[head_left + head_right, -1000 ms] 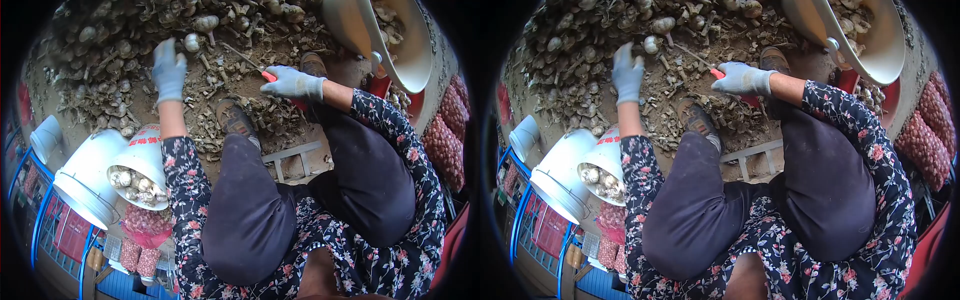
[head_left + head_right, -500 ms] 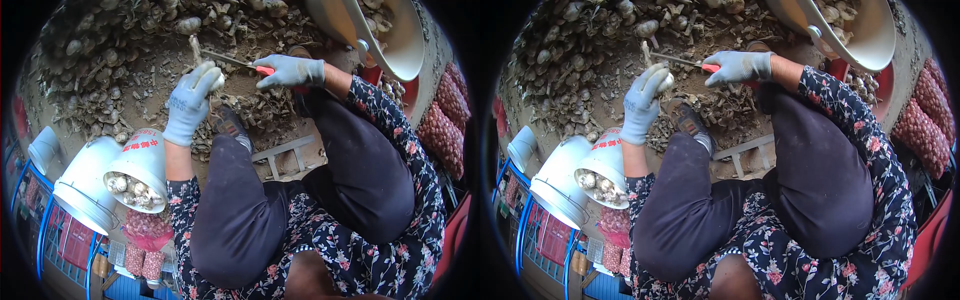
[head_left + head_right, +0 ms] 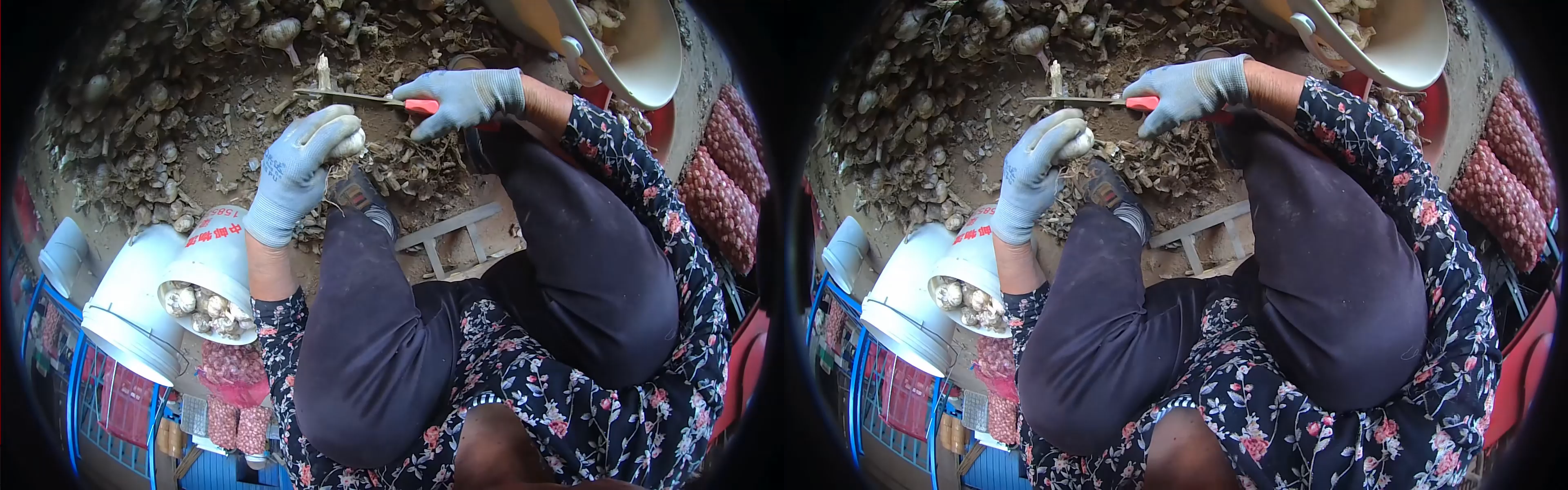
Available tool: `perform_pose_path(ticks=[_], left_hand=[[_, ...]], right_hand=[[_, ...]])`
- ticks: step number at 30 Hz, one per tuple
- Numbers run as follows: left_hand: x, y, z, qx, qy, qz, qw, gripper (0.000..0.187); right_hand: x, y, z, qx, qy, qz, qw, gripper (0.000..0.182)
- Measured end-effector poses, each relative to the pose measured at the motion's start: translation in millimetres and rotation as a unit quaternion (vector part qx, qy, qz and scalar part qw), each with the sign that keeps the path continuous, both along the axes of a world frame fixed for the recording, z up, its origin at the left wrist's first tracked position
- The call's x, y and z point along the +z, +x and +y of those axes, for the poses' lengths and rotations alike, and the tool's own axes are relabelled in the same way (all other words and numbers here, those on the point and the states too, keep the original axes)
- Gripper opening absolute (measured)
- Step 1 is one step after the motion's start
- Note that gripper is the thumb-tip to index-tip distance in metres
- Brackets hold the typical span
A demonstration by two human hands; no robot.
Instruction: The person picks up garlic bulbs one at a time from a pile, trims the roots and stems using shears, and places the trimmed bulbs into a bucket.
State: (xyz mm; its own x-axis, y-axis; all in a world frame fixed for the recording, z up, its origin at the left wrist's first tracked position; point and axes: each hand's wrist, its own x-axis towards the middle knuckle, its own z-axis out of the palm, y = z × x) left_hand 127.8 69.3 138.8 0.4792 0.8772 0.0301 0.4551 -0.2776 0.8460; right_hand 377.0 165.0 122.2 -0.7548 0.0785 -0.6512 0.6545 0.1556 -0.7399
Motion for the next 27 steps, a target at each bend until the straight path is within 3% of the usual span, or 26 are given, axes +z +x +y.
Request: perform_pose_path(ticks=[3,4,5,6,7,9,10,11,13,16,19,21,22,23,25,27], left_hand=[[-1,-2,0,-0.014,0.000,0.014,1.000,0.049],[-2,-3,-2,-0.012,0.000,0.014,1.000,0.049],[-5,-4,-3,0.024,-0.021,-0.047,0.998,0.046],[-8,-5,-5,0.060,-0.042,-0.108,0.991,0.044],[-3,0,-13,0.175,-0.170,-0.184,0.952,0.044],[-8,-1,-14,0.332,-0.175,-0.246,0.894,0.049],[-13,-6,-14,0.361,-0.209,-0.345,0.841,0.054],[-15,-8,-18,0.363,-0.207,-0.343,0.841,0.054],[-17,-2,-22,0.392,-0.291,-0.399,0.776,0.051],[-20,6,-19,0.426,-0.280,-0.349,0.786,0.053],[-19,9,-19,0.435,-0.269,-0.334,0.792,0.057],[-19,13,-16,0.450,-0.212,-0.267,0.825,0.060],[-21,13,-12,0.447,-0.167,-0.174,0.861,0.064],[-20,16,-13,0.446,-0.167,-0.175,0.862,0.064],[-18,24,-14,0.472,-0.075,-0.017,0.878,0.065],[-22,24,-15,0.481,-0.073,-0.019,0.873,0.066]], right_hand=[[0,1,-6,-0.023,0.035,0.011,0.999,0.063],[-2,2,-9,-0.052,-0.011,-0.011,0.999,0.054],[-6,3,-14,-0.081,-0.056,-0.032,0.995,0.046],[-18,12,-27,-0.128,0.015,0.056,0.990,0.036],[-13,12,-29,-0.120,0.051,0.064,0.989,0.034],[-3,11,-29,-0.147,0.005,-0.004,0.989,0.035],[0,9,-29,-0.146,0.005,0.000,0.989,0.035],[2,7,-29,-0.147,0.053,-0.006,0.988,0.036],[4,4,-28,-0.143,0.107,-0.011,0.984,0.037],[4,-3,-35,-0.078,0.301,0.033,0.950,0.042],[14,-15,-32,-0.025,0.337,0.007,0.941,0.040],[11,-19,-35,-0.026,0.354,0.019,0.935,0.039],[14,-23,-36,-0.036,0.348,0.018,0.936,0.040],[17,-27,-37,-0.046,0.343,0.017,0.938,0.040],[24,-34,-36,-0.031,0.327,-0.008,0.945,0.042],[28,-37,-38,-0.019,0.330,-0.026,0.943,0.044]])
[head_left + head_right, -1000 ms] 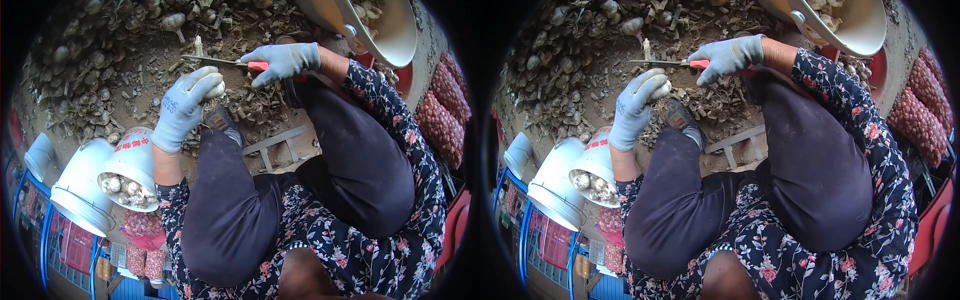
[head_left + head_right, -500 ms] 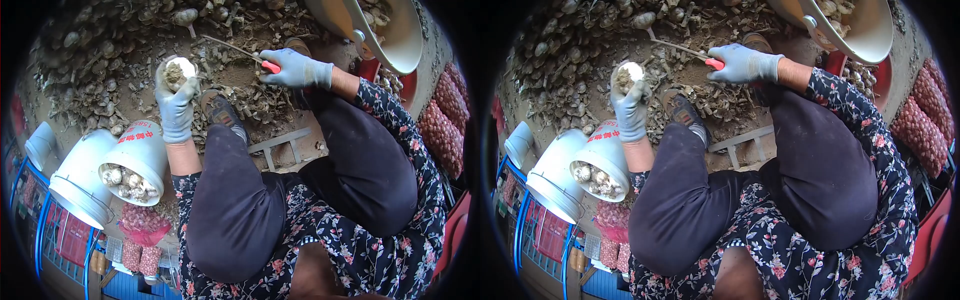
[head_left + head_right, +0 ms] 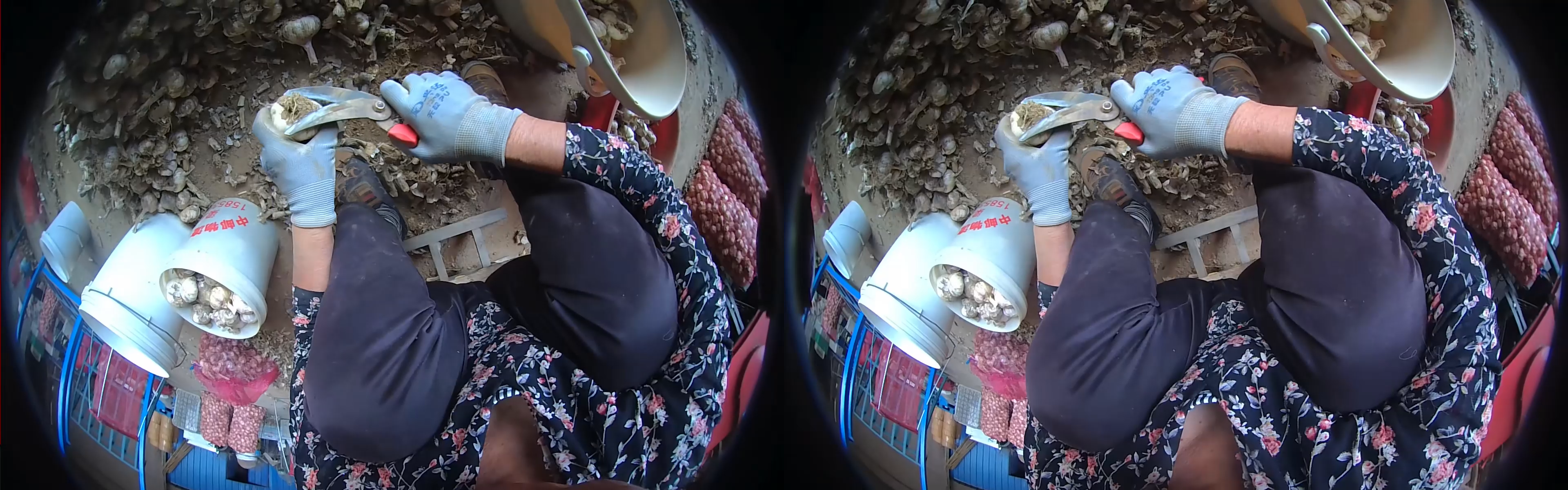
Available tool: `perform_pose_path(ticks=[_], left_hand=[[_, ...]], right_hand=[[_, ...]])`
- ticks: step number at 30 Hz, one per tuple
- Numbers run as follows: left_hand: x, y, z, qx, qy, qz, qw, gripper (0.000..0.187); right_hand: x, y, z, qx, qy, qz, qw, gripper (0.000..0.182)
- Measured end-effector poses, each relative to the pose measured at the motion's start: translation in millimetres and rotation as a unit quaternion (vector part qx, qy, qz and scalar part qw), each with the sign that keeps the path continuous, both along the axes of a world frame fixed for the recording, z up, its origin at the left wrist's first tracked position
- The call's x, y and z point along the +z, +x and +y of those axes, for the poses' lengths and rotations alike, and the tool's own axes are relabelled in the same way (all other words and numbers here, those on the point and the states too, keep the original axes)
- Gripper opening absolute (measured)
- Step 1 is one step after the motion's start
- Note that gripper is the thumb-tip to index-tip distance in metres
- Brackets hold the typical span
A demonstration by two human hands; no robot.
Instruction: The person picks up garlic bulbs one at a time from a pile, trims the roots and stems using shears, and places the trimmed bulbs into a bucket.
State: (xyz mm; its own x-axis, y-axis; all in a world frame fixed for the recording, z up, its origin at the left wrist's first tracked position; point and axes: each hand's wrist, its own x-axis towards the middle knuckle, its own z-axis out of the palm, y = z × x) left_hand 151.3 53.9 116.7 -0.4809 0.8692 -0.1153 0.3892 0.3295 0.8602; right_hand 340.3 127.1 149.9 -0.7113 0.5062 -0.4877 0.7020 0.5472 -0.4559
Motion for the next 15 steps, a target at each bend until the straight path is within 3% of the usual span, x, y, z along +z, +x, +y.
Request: perform_pose_path(ticks=[2,5,10,13,14,15], left_hand=[[1,0,0,0.012,-0.004,0.106,0.994,0.069],[0,0,2,-0.010,0.018,0.171,0.985,0.068],[3,-2,10,-0.042,0.076,0.188,0.978,0.054],[2,-7,5,-0.075,-0.006,-0.010,0.997,0.047],[4,-7,1,-0.074,-0.009,-0.009,0.997,0.047],[9,-6,-3,-0.071,-0.065,-0.169,0.981,0.047]], right_hand=[[1,-3,-1,0.002,0.003,0.004,1.000,0.047],[-1,-8,-3,0.000,-0.072,-0.017,0.997,0.049],[-8,-1,2,0.004,-0.074,-0.027,0.997,0.046],[-27,15,-3,-0.022,-0.082,0.012,0.996,0.037],[-26,20,-2,-0.071,-0.120,0.003,0.990,0.035],[-31,25,-4,-0.090,-0.104,0.014,0.990,0.033]])
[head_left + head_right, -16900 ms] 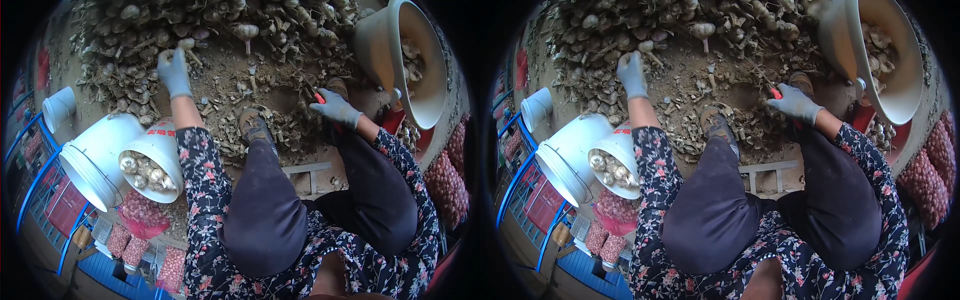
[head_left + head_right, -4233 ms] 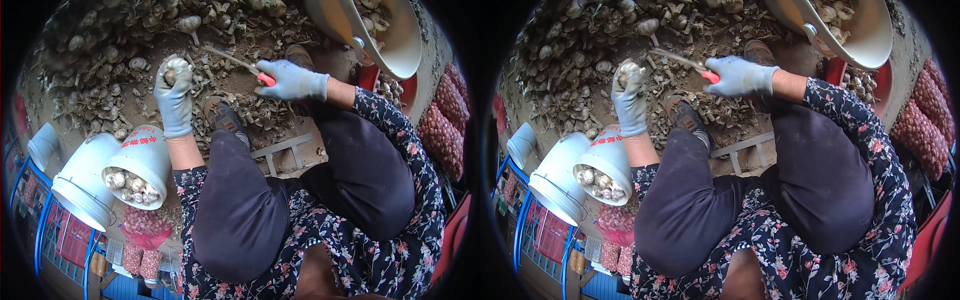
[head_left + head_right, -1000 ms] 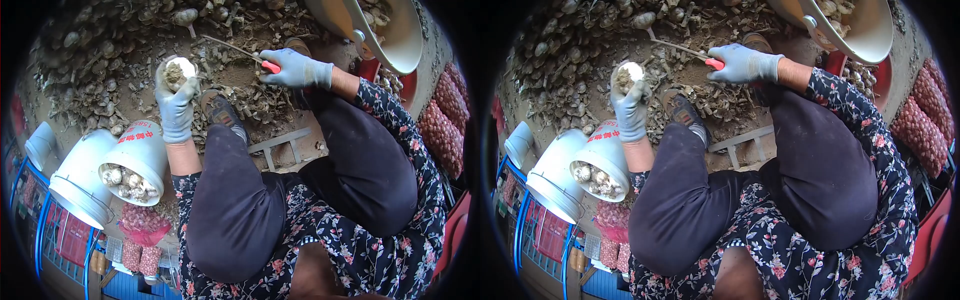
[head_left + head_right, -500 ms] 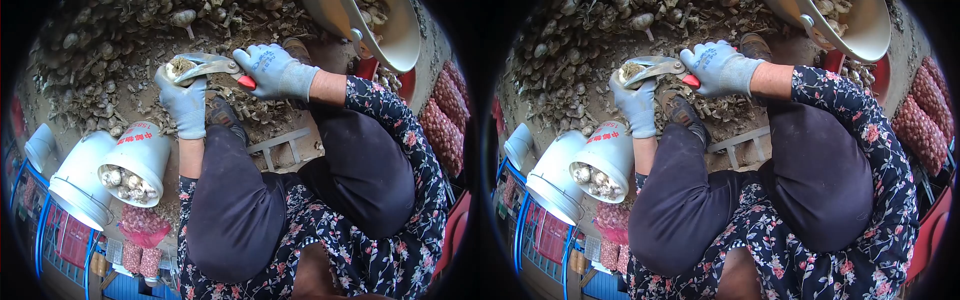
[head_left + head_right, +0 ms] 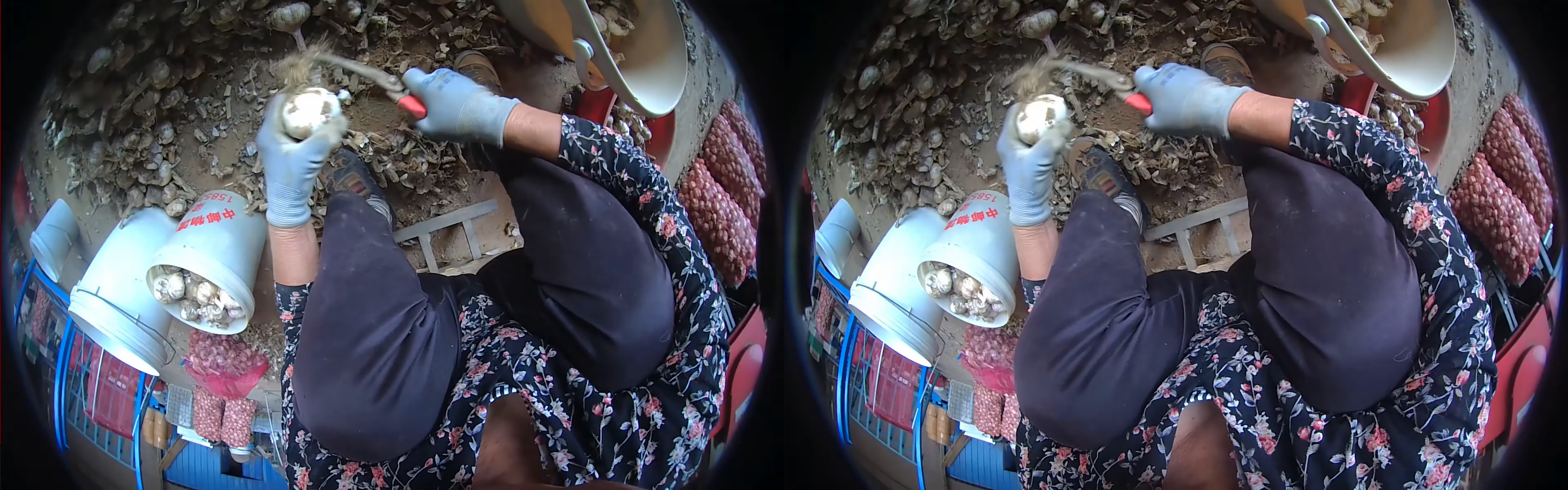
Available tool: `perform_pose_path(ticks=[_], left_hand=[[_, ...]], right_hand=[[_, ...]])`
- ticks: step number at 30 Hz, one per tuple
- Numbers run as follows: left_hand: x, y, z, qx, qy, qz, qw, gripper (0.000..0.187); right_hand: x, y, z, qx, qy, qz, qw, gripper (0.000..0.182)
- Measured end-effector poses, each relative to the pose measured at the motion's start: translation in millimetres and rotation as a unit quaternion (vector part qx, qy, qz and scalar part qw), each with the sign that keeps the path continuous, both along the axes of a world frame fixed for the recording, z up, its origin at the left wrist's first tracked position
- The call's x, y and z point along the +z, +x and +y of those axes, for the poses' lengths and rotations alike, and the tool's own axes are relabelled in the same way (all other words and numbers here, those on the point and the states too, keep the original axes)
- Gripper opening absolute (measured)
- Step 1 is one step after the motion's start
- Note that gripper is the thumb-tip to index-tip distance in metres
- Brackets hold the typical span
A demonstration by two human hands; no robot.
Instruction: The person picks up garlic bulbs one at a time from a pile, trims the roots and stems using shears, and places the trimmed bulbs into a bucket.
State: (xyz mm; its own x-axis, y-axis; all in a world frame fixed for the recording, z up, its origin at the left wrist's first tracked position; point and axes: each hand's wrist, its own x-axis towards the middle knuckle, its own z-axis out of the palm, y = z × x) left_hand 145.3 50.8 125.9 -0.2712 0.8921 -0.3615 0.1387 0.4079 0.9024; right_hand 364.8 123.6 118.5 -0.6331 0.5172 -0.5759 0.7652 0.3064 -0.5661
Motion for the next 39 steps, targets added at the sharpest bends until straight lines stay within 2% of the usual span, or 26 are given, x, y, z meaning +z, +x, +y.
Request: perform_pose_path(ticks=[1,7,9,10,11,12,13,15,17,18,19,20,21,22,23,25,26,28,30,31,32,33,34,35,37,39], left_hand=[[3,0,-2,0.004,-0.065,-0.155,0.986,0.047],[-16,0,-15,0.038,-0.022,-0.085,0.995,0.052],[-28,-2,-17,-0.032,0.055,-0.077,0.995,0.056],[-24,-2,-17,-0.068,0.027,0.034,0.997,0.059],[-18,1,-20,-0.104,-0.010,0.139,0.985,0.063],[-5,1,-21,-0.119,-0.034,0.133,0.983,0.065],[5,1,-20,-0.138,-0.053,0.120,0.982,0.068],[9,-3,-38,-0.128,-0.037,0.120,0.984,0.067],[20,-19,-68,0.080,0.037,0.126,0.988,0.058],[56,-21,-73,0.222,0.058,0.051,0.972,0.040],[69,-40,-96,0.288,0.037,0.154,0.944,0.042],[67,-76,-130,0.262,0.040,0.425,0.866,0.037],[84,-110,-153,0.272,0.043,0.518,0.810,0.040],[92,-128,-168,0.339,0.003,0.592,0.732,0.049],[95,-152,-188,0.344,-0.089,0.587,0.728,0.058],[70,-209,-228,0.113,-0.220,0.622,0.743,0.046],[75,-189,-187,0.108,-0.206,0.617,0.752,0.046],[94,-139,-120,0.059,-0.207,0.694,0.687,0.039],[63,-107,-56,0.124,-0.095,0.492,0.856,0.037],[37,-91,-23,-0.013,0.121,0.514,0.849,0.035],[1,-78,11,0.051,-0.001,0.304,0.951,0.040],[6,-35,56,0.055,-0.027,0.275,0.960,0.047],[-49,-36,80,0.007,-0.008,0.269,0.963,0.059],[-103,-31,103,0.029,-0.037,0.178,0.983,0.051],[-141,-5,134,0.169,-0.119,-0.031,0.978,0.048],[-147,5,145,0.314,-0.080,-0.101,0.940,0.050]], right_hand=[[-5,5,0,-0.019,0.019,0.009,1.000,0.031],[10,14,-6,0.019,-0.012,0.034,0.999,0.029],[0,13,-9,0.060,0.028,0.072,0.995,0.034],[1,6,-10,0.062,0.052,0.089,0.993,0.029],[-2,2,-10,0.064,0.027,0.082,0.994,0.029],[3,-3,-7,0.070,-0.006,0.045,0.996,0.028],[0,-3,-9,0.062,-0.007,0.076,0.995,0.028],[1,-2,-10,0.039,-0.034,0.056,0.997,0.028],[2,4,-8,0.028,-0.057,0.042,0.997,0.030],[3,8,-9,0.009,-0.084,0.024,0.996,0.032],[3,11,-10,0.003,-0.081,0.023,0.996,0.032],[0,16,-10,0.003,-0.080,0.042,0.996,0.034],[-3,25,-10,-0.002,-0.076,0.057,0.995,0.036],[-1,25,-8,-0.020,-0.111,0.033,0.993,0.039],[3,25,-7,-0.005,-0.082,0.027,0.996,0.041],[-1,20,-6,0.000,-0.107,0.020,0.994,0.042],[-1,18,-3,0.001,-0.107,0.006,0.994,0.042],[-6,22,-5,-0.004,-0.113,-0.009,0.994,0.042],[-12,23,-1,-0.045,-0.121,-0.020,0.991,0.042],[-11,24,3,-0.049,-0.119,-0.023,0.991,0.042],[-8,25,6,-0.074,-0.121,-0.041,0.989,0.043],[-7,26,8,-0.097,-0.123,-0.059,0.986,0.044],[-18,31,5,-0.123,-0.105,-0.049,0.986,0.042],[-19,32,7,-0.125,-0.105,-0.052,0.985,0.042],[-19,33,8,-0.148,-0.127,-0.046,0.980,0.043],[-17,32,10,-0.148,-0.134,-0.055,0.978,0.044]])
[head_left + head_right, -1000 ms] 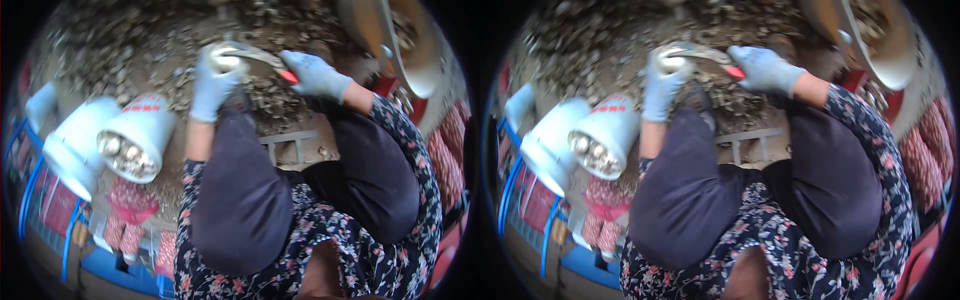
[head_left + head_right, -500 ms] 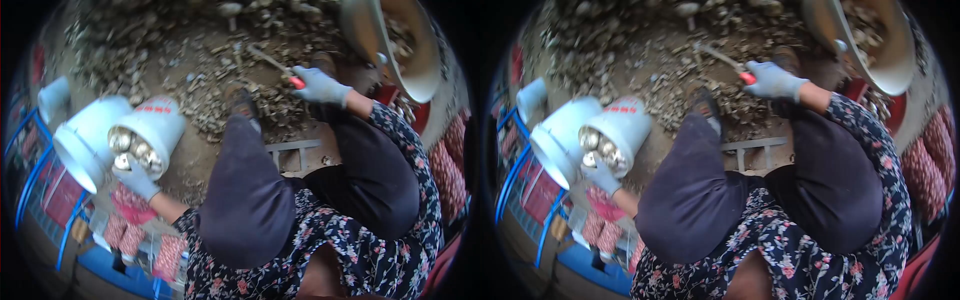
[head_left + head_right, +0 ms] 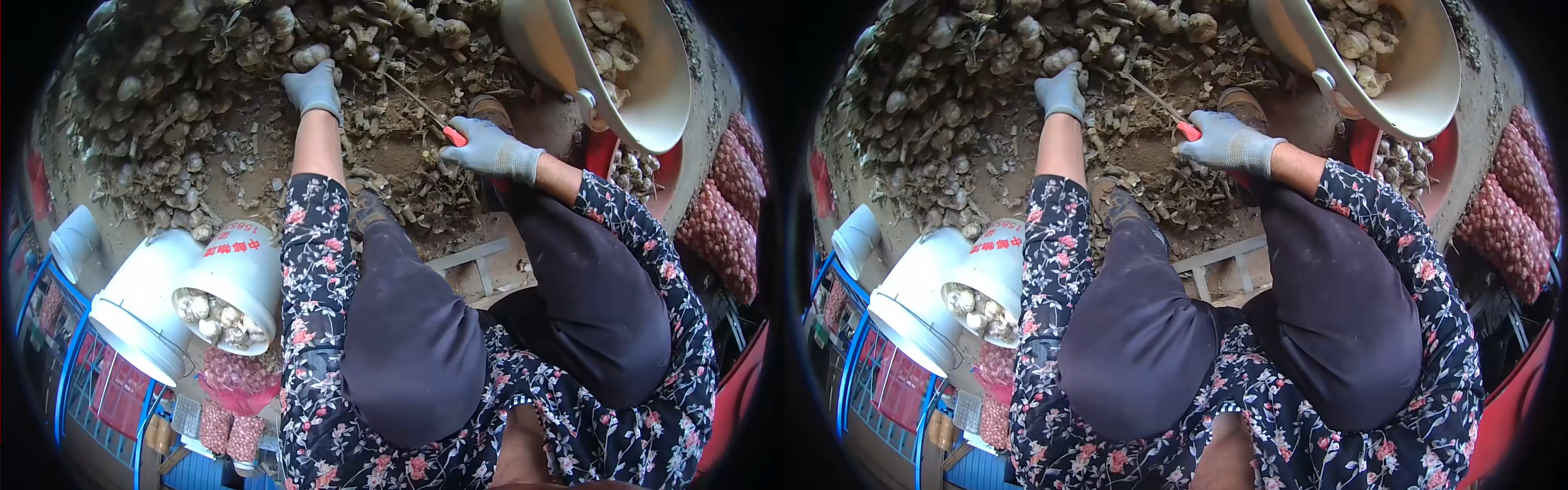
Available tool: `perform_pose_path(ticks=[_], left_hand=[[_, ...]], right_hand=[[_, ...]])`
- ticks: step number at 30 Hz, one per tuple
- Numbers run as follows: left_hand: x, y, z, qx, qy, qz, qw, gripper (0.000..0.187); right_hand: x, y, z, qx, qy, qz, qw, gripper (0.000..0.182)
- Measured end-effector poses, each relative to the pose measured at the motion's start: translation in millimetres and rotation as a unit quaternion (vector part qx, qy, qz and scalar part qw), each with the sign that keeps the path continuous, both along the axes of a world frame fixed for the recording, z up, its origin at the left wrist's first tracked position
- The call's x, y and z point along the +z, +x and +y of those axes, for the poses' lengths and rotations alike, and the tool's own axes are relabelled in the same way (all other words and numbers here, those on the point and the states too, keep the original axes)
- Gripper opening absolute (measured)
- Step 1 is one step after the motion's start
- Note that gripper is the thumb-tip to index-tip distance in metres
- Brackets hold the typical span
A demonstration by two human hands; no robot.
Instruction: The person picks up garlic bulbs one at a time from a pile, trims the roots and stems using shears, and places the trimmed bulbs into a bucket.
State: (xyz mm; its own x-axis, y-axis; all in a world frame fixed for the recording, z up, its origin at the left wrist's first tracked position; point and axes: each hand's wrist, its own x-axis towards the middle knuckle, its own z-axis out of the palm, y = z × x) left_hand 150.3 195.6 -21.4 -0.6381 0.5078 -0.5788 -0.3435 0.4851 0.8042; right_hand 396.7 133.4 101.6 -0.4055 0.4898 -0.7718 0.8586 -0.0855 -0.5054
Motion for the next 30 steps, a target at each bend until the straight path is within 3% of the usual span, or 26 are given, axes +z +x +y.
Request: perform_pose_path(ticks=[1,5,8,10,12,14,16,19,22,24,27,30], left_hand=[[9,10,1,0.028,-0.015,0.008,0.999,0.059],[-11,-12,-6,0.008,0.067,-0.064,0.996,0.062],[21,-33,-35,-0.161,0.113,-0.065,0.978,0.046],[60,-28,-58,-0.215,0.151,-0.108,0.959,0.049],[65,-37,-83,-0.266,0.177,-0.129,0.939,0.056],[79,-24,-97,-0.201,0.186,-0.121,0.954,0.059],[83,-25,-107,-0.207,0.164,-0.121,0.957,0.059],[116,-20,-107,-0.297,0.109,0.000,0.949,0.056],[148,-9,-106,-0.255,0.189,-0.061,0.946,0.056],[150,-16,-108,-0.275,0.152,-0.131,0.940,0.060],[138,-15,-104,-0.279,0.150,0.145,0.937,0.067],[140,-11,-107,-0.297,0.128,0.223,0.920,0.070]], right_hand=[[0,0,1,-0.002,-0.004,0.010,1.000,0.044],[-9,6,-4,-0.005,0.030,0.031,0.999,0.043],[4,2,5,0.007,0.054,0.008,0.998,0.042],[2,3,7,0.008,0.088,0.013,0.996,0.042],[2,0,11,0.015,0.143,0.055,0.988,0.042],[19,-9,18,0.050,0.091,0.026,0.994,0.043],[21,-14,17,0.137,0.140,0.043,0.980,0.041],[27,-17,9,0.158,0.220,0.042,0.962,0.039],[31,-19,11,0.170,0.274,0.034,0.946,0.039],[43,-23,11,0.173,0.299,0.022,0.938,0.040],[51,-28,8,0.170,0.282,0.020,0.944,0.041],[51,-35,2,0.180,0.270,0.011,0.946,0.044]])
